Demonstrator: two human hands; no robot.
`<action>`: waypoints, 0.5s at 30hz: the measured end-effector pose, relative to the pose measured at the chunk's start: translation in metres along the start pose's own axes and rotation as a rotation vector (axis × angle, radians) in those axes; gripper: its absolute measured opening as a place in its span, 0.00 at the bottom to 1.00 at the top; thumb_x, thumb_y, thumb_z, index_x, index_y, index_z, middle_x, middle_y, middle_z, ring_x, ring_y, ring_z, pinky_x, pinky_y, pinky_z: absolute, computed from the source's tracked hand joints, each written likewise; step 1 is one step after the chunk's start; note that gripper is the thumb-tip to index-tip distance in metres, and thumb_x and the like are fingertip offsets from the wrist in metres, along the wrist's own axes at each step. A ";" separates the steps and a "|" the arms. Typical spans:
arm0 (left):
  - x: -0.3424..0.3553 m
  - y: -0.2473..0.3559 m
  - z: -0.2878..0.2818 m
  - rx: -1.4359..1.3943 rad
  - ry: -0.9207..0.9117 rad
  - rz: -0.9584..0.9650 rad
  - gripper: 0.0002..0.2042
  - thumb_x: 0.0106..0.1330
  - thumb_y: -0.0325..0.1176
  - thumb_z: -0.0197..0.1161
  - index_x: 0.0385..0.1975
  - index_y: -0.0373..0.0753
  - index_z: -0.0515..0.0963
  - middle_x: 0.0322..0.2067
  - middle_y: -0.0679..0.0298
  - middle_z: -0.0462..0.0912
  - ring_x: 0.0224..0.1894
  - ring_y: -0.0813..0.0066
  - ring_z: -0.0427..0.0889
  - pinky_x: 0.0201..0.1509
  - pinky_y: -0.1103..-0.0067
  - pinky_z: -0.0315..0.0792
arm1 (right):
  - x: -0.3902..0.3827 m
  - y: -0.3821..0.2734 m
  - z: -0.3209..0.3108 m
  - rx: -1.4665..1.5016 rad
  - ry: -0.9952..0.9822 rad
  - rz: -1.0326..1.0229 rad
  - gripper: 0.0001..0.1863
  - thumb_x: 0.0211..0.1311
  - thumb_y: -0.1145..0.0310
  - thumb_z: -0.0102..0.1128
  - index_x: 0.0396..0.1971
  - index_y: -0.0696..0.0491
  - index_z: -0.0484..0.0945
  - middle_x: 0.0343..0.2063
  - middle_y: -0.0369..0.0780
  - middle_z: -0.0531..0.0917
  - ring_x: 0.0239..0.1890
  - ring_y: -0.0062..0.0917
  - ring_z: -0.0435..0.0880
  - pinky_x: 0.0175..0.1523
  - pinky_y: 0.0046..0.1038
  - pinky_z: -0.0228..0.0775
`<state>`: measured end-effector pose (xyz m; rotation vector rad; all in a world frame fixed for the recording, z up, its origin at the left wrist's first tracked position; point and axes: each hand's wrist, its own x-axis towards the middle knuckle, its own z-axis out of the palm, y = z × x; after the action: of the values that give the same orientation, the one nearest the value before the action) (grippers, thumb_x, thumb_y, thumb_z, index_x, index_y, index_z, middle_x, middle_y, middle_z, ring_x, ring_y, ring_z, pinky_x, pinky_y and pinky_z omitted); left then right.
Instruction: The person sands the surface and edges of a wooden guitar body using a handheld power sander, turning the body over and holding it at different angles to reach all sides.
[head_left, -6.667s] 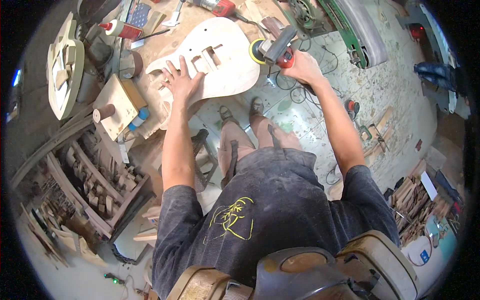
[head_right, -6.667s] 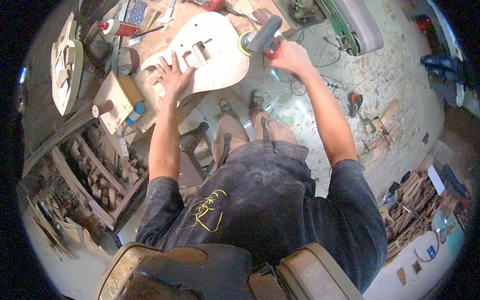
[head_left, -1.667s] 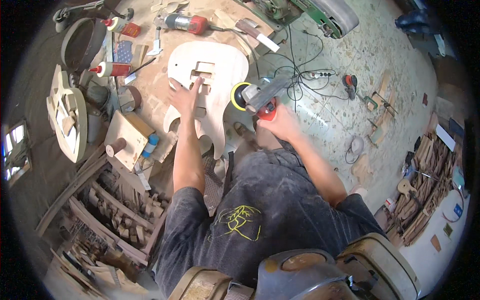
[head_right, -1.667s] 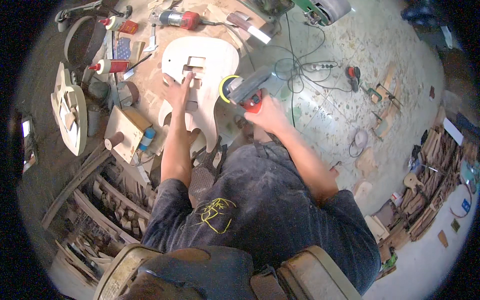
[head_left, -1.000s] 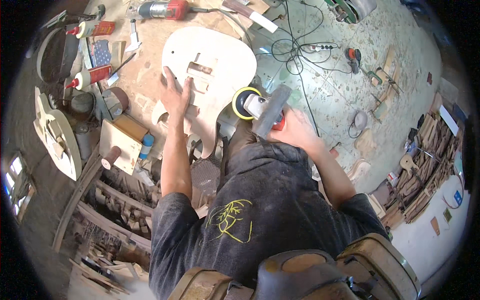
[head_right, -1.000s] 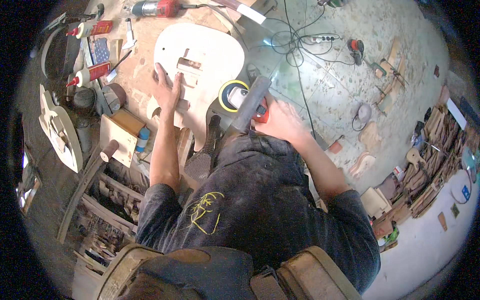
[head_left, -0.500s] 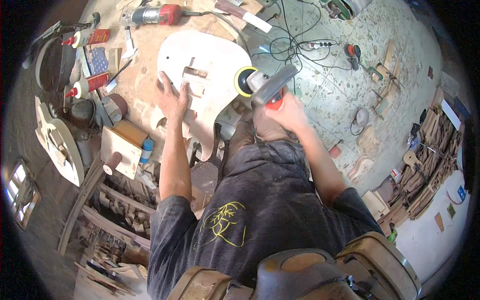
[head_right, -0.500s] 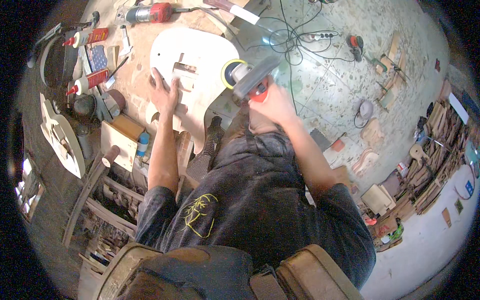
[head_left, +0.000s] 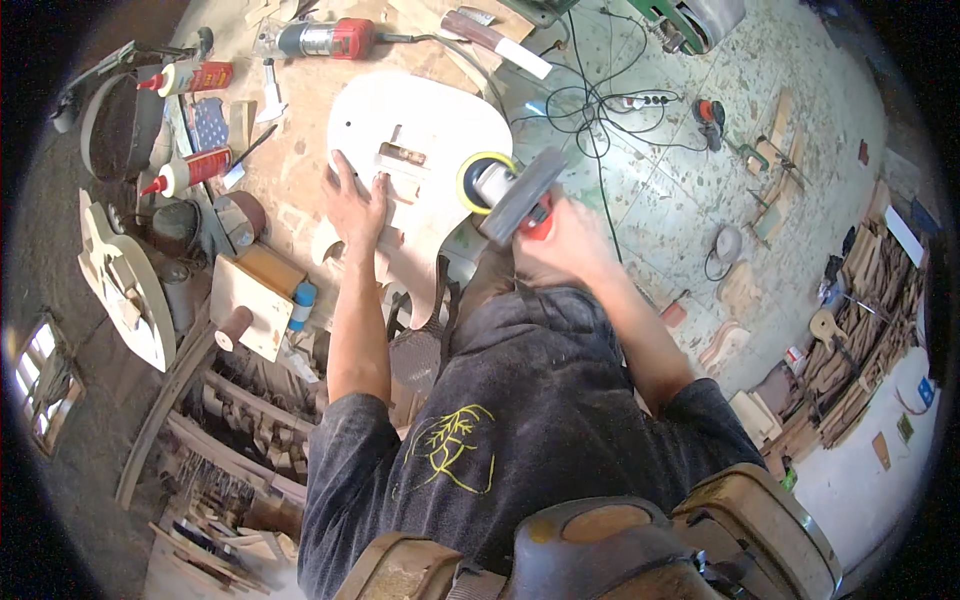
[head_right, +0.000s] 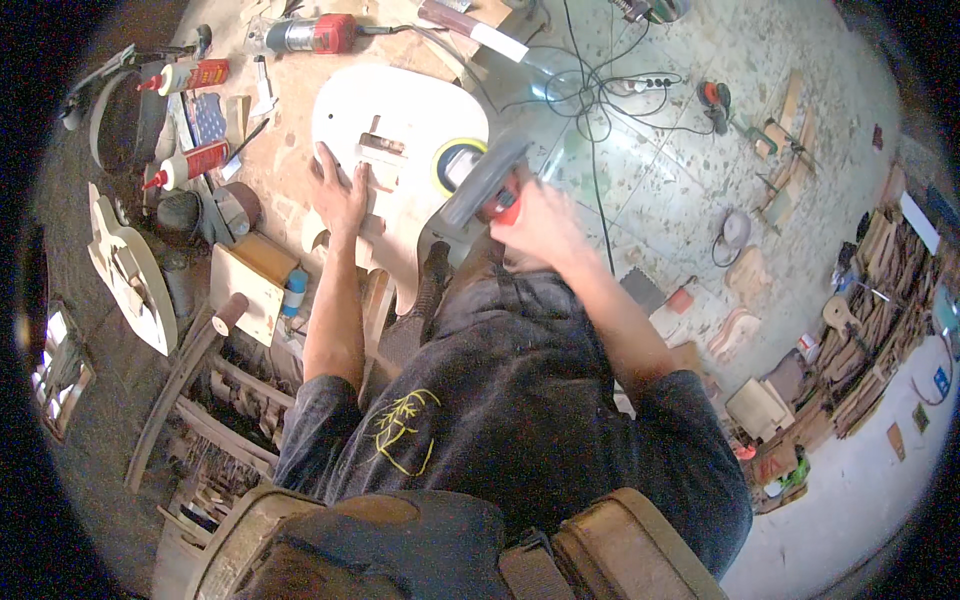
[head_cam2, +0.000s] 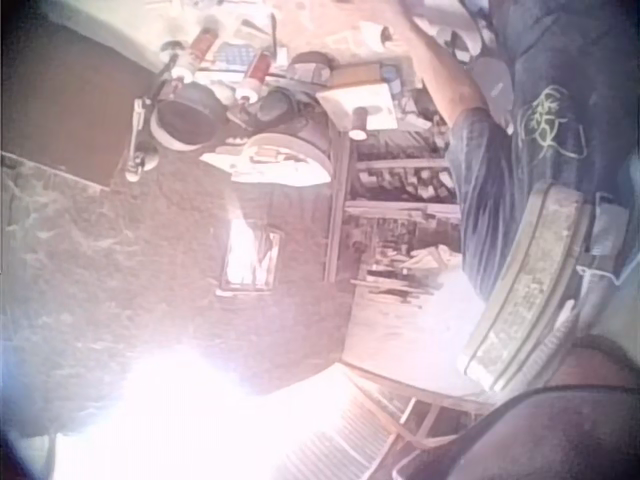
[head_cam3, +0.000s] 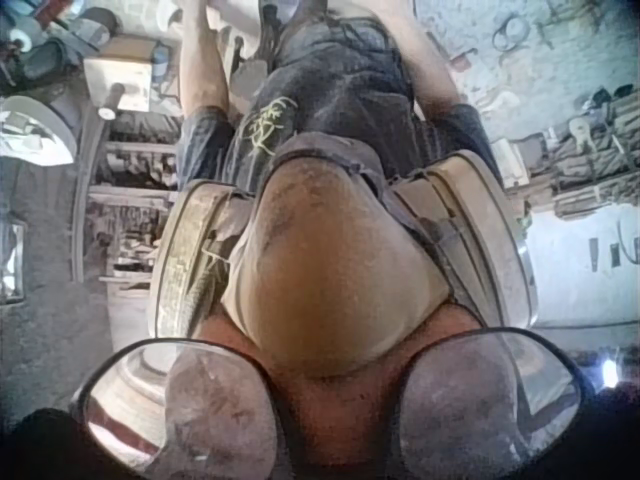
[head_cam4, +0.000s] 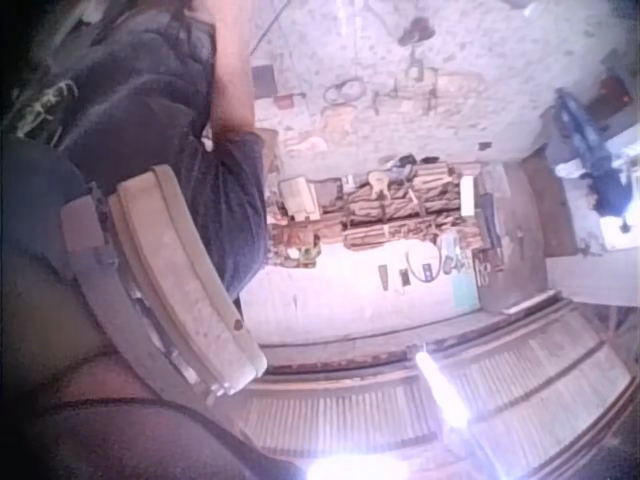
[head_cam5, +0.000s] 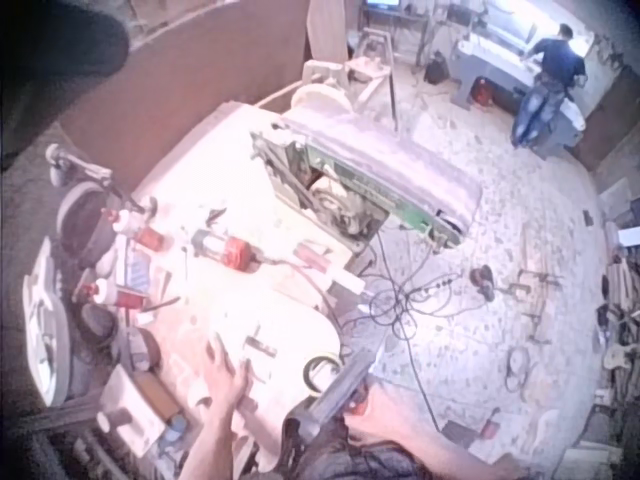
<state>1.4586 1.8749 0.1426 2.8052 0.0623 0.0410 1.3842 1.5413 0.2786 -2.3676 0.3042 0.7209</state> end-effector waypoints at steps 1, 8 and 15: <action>0.000 0.000 0.000 0.003 0.000 0.010 0.44 0.65 0.55 0.65 0.77 0.42 0.57 0.66 0.35 0.63 0.67 0.36 0.68 0.69 0.55 0.67 | -0.001 -0.003 0.004 -0.005 -0.013 -0.041 0.35 0.48 0.54 0.72 0.54 0.57 0.73 0.43 0.53 0.86 0.47 0.52 0.85 0.54 0.47 0.78; 0.000 0.003 -0.004 0.013 -0.024 -0.018 0.43 0.64 0.54 0.66 0.77 0.42 0.57 0.67 0.37 0.62 0.68 0.37 0.67 0.69 0.55 0.66 | 0.035 0.023 0.002 0.087 0.174 -0.059 0.36 0.45 0.56 0.74 0.53 0.58 0.73 0.40 0.50 0.87 0.40 0.44 0.88 0.49 0.43 0.79; 0.000 0.005 -0.003 -0.029 -0.006 -0.008 0.44 0.63 0.53 0.66 0.77 0.42 0.57 0.65 0.35 0.65 0.66 0.38 0.66 0.70 0.55 0.62 | 0.054 0.043 -0.025 0.310 0.240 0.116 0.40 0.44 0.55 0.76 0.56 0.59 0.72 0.40 0.49 0.86 0.38 0.41 0.87 0.47 0.39 0.78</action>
<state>1.4584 1.8707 0.1472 2.7760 0.0710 0.0318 1.4228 1.4905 0.2425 -2.1504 0.6147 0.4052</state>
